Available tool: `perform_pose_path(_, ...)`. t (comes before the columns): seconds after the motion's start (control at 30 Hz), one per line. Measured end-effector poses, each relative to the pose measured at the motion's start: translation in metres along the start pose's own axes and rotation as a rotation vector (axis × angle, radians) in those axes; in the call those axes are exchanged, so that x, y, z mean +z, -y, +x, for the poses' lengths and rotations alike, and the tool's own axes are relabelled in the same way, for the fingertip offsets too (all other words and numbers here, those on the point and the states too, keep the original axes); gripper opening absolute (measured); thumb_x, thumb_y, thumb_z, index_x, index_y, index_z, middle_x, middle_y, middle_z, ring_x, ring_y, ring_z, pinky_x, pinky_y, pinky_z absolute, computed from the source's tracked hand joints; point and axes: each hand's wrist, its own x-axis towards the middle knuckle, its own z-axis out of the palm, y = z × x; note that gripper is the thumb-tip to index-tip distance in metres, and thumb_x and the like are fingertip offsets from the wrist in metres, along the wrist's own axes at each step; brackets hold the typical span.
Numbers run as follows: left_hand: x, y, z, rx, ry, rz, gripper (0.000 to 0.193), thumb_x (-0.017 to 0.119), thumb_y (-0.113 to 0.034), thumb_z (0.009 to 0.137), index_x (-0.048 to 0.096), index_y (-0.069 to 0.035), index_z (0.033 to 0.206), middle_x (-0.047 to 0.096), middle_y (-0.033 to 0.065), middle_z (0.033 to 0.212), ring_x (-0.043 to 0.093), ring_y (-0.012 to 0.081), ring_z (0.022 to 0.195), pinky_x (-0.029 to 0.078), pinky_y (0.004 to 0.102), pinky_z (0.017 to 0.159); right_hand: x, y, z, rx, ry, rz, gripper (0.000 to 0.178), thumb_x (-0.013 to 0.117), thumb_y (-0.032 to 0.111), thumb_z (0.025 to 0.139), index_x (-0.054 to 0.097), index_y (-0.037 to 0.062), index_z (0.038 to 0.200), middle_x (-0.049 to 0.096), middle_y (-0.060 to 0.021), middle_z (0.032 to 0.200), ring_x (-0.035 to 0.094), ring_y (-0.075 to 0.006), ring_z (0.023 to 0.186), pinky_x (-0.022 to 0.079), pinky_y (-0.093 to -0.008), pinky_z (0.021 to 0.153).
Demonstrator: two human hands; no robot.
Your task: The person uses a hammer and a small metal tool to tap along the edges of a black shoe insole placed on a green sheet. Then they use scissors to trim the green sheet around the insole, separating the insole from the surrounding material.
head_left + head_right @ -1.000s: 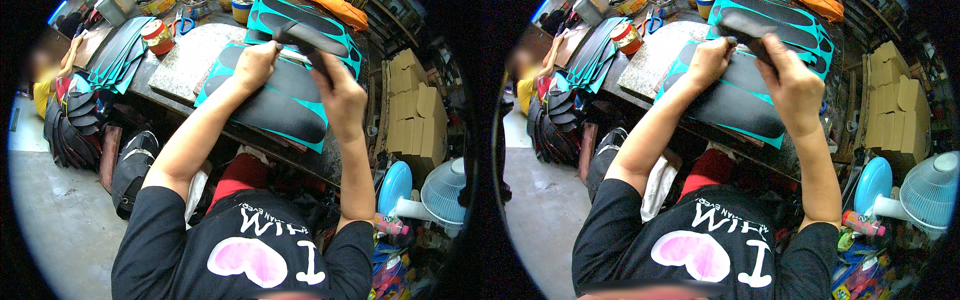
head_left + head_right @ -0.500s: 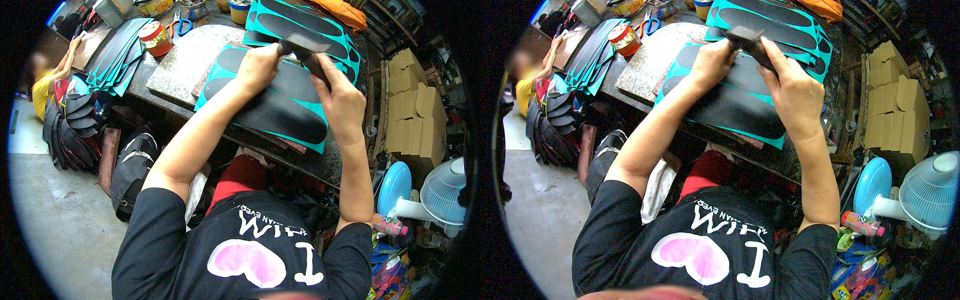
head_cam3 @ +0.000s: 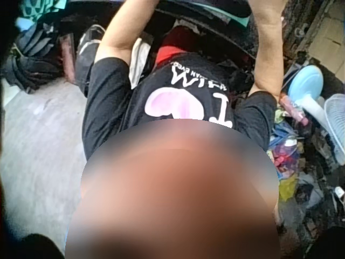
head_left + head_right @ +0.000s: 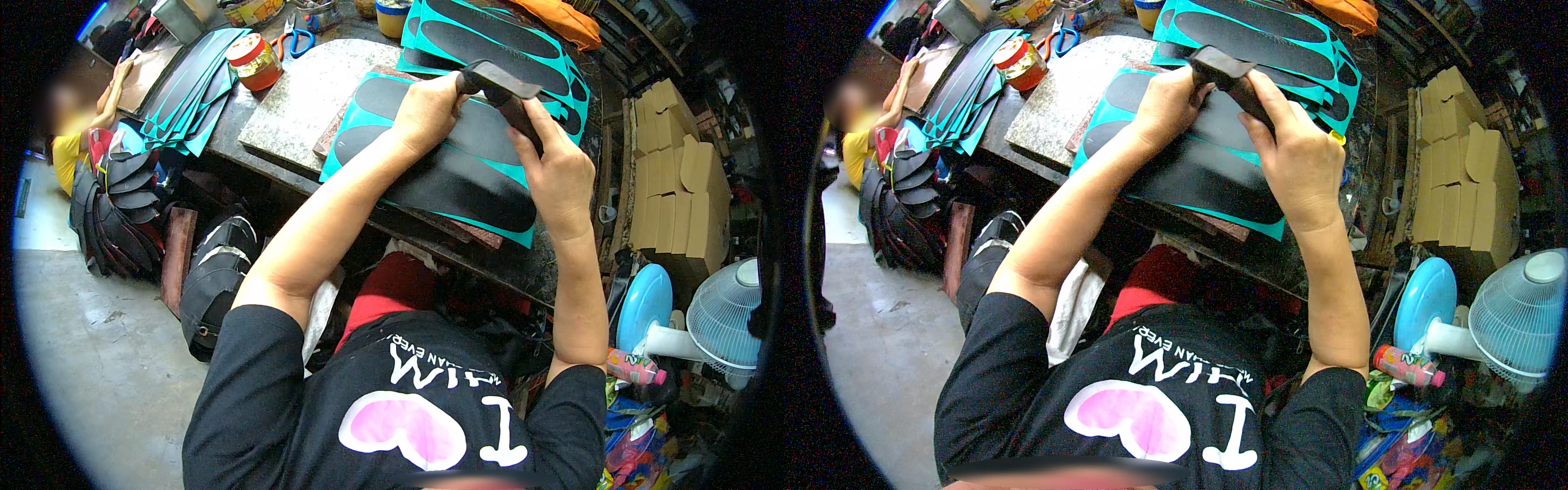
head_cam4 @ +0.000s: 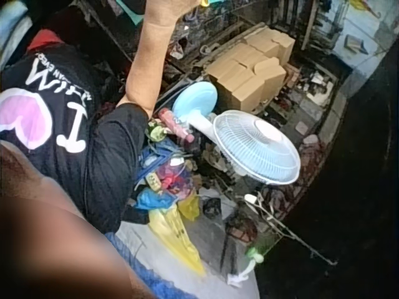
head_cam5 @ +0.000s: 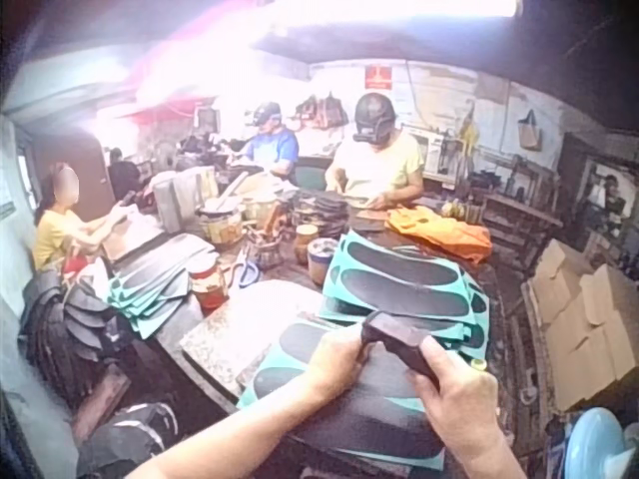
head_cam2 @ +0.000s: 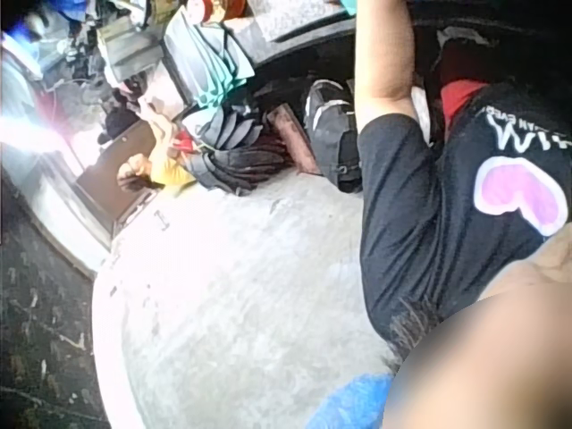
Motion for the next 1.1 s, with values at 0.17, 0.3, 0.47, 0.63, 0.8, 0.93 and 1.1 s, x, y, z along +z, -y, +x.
perform_pose_path(0.17,-0.023,0.019,0.002,-0.393,-0.290,-0.351,0.010,0.064,-0.009,0.088,0.063,-0.002,0.095,0.067,0.0127,0.085,0.067,0.0241,0.075,0.055,0.0346,0.071,-0.004,-0.031,-0.022,0.177,0.078,-0.011,0.040,0.064,0.032,0.090,0.057,0.0173,0.126,0.069,-0.0141,0.094,0.068,-0.0312,0.078,0.053,-0.0374,0.064)
perform_pose_path(0.3,-0.043,0.042,-0.009,-0.545,-0.372,-0.610,0.010,0.060,-0.005,0.092,0.059,0.001,0.099,0.065,0.0090,0.092,0.066,0.0159,0.079,0.059,0.0281,0.071,0.003,-0.048,-0.029,0.680,0.236,0.297,0.037,0.056,0.030,0.097,0.057,0.0000,0.119,0.062,-0.0031,0.076,0.056,-0.0104,0.055,0.045,-0.0252,0.051)
perform_pose_path(0.47,-0.042,0.047,-0.002,-0.578,-0.314,-0.627,0.008,0.064,-0.004,0.088,0.062,0.001,0.094,0.067,0.0078,0.084,0.065,0.0135,0.072,0.055,0.0266,0.064,0.000,-0.031,-0.060,0.688,0.278,0.414,0.038,0.057,0.031,0.096,0.056,0.0016,0.120,0.062,-0.0060,0.070,0.054,-0.0126,0.049,0.045,-0.0299,0.049)
perform_pose_path(0.63,-0.046,0.039,0.002,-0.437,-0.190,-0.592,0.008,0.064,-0.004,0.087,0.063,0.000,0.094,0.067,0.0078,0.081,0.064,0.0123,0.071,0.054,0.0269,0.064,-0.010,-0.017,-0.089,0.439,0.347,0.238,0.037,0.057,0.034,0.096,0.055,0.0038,0.119,0.064,-0.0133,0.072,0.063,-0.0193,0.055,0.048,-0.0321,0.052)
perform_pose_path(0.8,-0.040,0.031,-0.011,-0.593,0.035,-0.498,0.011,0.066,-0.010,0.086,0.064,-0.001,0.093,0.067,0.0050,0.076,0.063,0.0104,0.069,0.051,0.0264,0.065,-0.010,-0.019,-0.069,0.633,0.370,0.447,0.036,0.058,0.031,0.096,0.055,0.0024,0.118,0.064,-0.0086,0.074,0.059,-0.0146,0.051,0.047,-0.0296,0.050)
perform_pose_path(0.93,-0.035,0.032,-0.012,-0.598,0.006,-0.541,0.013,0.068,-0.012,0.086,0.064,-0.001,0.093,0.068,0.0054,0.076,0.064,0.0106,0.068,0.051,0.0273,0.065,-0.020,-0.013,-0.037,0.564,0.279,0.551,0.037,0.059,0.025,0.097,0.054,0.0008,0.125,0.065,-0.0042,0.089,0.049,-0.0033,0.057,0.041,-0.0191,0.050)
perform_pose_path(1.1,-0.036,0.020,-0.010,-0.529,0.013,-0.258,0.014,0.066,-0.011,0.089,0.063,0.001,0.095,0.069,0.0095,0.080,0.066,0.0161,0.071,0.053,0.0293,0.065,-0.033,0.003,-0.005,0.204,0.011,0.442,0.041,0.061,0.018,0.095,0.053,0.0041,0.133,0.065,-0.0063,0.092,0.050,-0.0055,0.062,0.042,-0.0203,0.054)
